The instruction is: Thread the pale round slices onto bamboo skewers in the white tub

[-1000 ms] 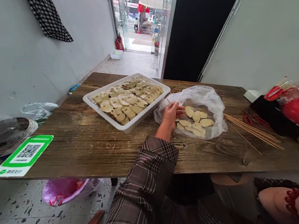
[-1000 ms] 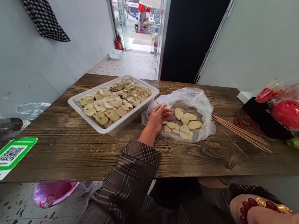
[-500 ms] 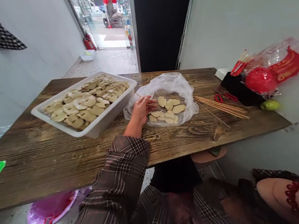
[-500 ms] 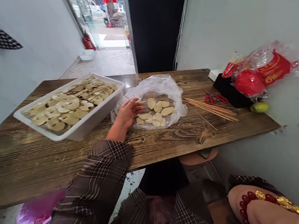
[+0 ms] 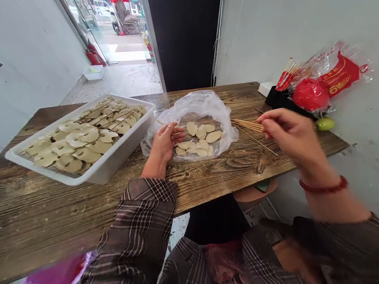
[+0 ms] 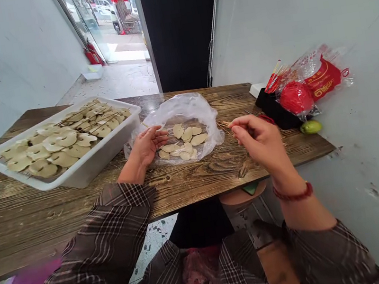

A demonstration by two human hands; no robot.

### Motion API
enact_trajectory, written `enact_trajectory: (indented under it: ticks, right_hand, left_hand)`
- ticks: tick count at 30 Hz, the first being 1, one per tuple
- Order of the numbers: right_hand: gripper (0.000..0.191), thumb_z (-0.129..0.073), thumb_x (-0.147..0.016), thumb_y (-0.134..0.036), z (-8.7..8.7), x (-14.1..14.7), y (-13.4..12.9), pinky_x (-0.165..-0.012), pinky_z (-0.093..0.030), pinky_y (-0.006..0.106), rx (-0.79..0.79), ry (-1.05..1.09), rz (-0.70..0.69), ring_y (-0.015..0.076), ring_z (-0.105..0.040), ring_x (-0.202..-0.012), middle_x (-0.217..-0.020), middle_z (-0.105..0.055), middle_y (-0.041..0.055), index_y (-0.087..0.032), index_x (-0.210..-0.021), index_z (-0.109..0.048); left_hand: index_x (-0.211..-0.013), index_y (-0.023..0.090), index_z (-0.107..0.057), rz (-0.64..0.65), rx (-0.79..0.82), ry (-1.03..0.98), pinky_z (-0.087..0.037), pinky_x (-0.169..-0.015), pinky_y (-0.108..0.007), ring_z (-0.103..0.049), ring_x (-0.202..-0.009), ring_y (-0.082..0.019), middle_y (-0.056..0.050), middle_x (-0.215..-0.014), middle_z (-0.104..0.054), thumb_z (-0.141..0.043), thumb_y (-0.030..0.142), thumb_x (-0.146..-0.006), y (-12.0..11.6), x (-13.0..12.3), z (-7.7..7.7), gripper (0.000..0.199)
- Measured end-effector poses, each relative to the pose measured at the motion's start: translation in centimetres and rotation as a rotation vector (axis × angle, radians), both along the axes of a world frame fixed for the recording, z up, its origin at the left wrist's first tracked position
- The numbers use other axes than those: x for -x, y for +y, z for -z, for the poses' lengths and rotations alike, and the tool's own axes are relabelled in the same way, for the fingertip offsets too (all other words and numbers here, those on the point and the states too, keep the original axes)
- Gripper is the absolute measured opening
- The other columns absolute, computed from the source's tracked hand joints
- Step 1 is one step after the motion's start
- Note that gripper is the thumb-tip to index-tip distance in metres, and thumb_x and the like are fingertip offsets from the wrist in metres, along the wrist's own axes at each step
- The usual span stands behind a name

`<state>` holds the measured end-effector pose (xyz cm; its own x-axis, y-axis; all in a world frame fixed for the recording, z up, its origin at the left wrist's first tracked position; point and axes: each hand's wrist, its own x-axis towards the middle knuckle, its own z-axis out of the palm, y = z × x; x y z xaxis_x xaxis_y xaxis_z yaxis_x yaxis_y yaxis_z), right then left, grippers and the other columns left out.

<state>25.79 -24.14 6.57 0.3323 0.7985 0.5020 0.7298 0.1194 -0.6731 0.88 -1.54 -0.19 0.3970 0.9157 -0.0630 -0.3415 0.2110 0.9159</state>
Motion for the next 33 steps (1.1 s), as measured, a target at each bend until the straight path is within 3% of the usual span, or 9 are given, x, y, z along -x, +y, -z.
enact_trajectory:
  ticks: [3,6,10,17,23,26,29,33]
  right_hand:
    - [0.025,-0.058,-0.085,-0.037,3.3,-3.4,2.9,-0.066,-0.047,0.031,0.195,-0.088,0.077,0.018,-0.062,-0.071,-0.084,-0.072,0.0059,-0.017,-0.093,-0.071]
    - [0.03,-0.056,-0.083,-0.035,6.8,-6.4,5.5,-0.068,-0.045,0.032,0.369,-0.254,0.192,0.0199,-0.061,-0.072,-0.088,-0.073,0.0084,-0.015,-0.099,-0.072]
    - [0.033,-0.057,-0.083,-0.04,9.2,-7.8,7.6,-0.069,-0.042,0.031,0.506,-0.383,0.264,0.0216,-0.062,-0.079,-0.091,-0.073,0.01,-0.015,-0.098,-0.072]
    - [0.028,-0.054,-0.086,-0.037,9.2,-7.2,8.9,-0.06,-0.034,0.03,0.684,-0.432,0.256,0.0211,-0.062,-0.074,-0.083,-0.073,0.0102,-0.016,-0.087,-0.074]
    - [0.029,-0.048,-0.092,-0.032,8.6,-7.2,6.4,-0.064,-0.036,0.031,0.766,-0.575,0.238,0.023,-0.065,-0.082,-0.09,-0.074,0.0137,-0.017,-0.086,-0.072]
    - [0.028,-0.045,-0.094,-0.031,8.5,-7.5,4.1,-0.067,-0.038,0.032,0.774,-0.614,0.274,0.0246,-0.066,-0.085,-0.097,-0.073,0.0155,-0.016,-0.093,-0.069]
    - [0.026,-0.045,-0.094,-0.031,8.6,-8.5,1.9,-0.067,-0.04,0.033,0.728,-0.56,0.314,0.0256,-0.065,-0.082,-0.092,-0.072,0.0142,-0.016,-0.096,-0.066]
    - [0.029,-0.047,-0.089,-0.03,7.9,-9.2,0.2,-0.066,-0.042,0.032,0.378,-0.329,0.353,0.0216,-0.062,-0.072,-0.089,-0.071,0.0109,-0.016,-0.106,-0.066]
  left_hand:
    - [-0.096,0.013,-0.063,-0.004,-0.003,-0.012,-0.053,-0.057,-0.02,-0.068,-0.061,-0.012,-0.005,-0.077,-0.072,-0.066,0.031,-0.084,0.0,0.0,0.0,0.022]
    - [-0.094,0.014,-0.063,-0.01,0.007,0.008,-0.053,-0.057,-0.02,-0.068,-0.061,-0.011,-0.004,-0.078,-0.072,-0.067,0.032,-0.084,-0.1,0.0,-0.2,0.021]
    - [-0.094,0.015,-0.063,-0.029,-0.003,0.033,-0.052,-0.057,-0.02,-0.067,-0.061,-0.01,-0.003,-0.078,-0.072,-0.067,0.033,-0.084,-0.3,0.0,-0.4,0.021]
    - [-0.093,0.015,-0.062,-0.039,-0.026,0.069,-0.051,-0.058,-0.02,-0.066,-0.059,-0.009,-0.003,-0.077,-0.071,-0.069,0.034,-0.083,-0.7,-0.1,-0.7,0.023]
    - [-0.092,0.015,-0.063,-0.086,-0.103,0.165,-0.048,-0.057,-0.02,-0.064,-0.058,-0.01,-0.002,-0.076,-0.07,-0.069,0.035,-0.081,-0.8,-0.4,-0.3,0.024]
    - [-0.091,0.016,-0.066,-0.137,-0.242,0.28,-0.046,-0.059,-0.022,-0.062,-0.059,-0.011,-0.002,-0.074,-0.069,-0.068,0.03,-0.08,-0.9,-1.0,0.2,0.018]
    - [-0.088,0.018,-0.068,-0.134,-0.481,0.483,-0.046,-0.066,-0.025,-0.061,-0.064,-0.014,-0.001,-0.071,-0.067,-0.065,0.023,-0.079,-1.1,-2.1,0.5,0.011]
    - [-0.085,0.021,-0.071,0.004,-0.844,0.809,-0.045,-0.077,-0.029,-0.06,-0.076,-0.018,-0.004,-0.08,-0.067,-0.061,0.024,-0.082,-1.8,-4.6,0.5,0.011]
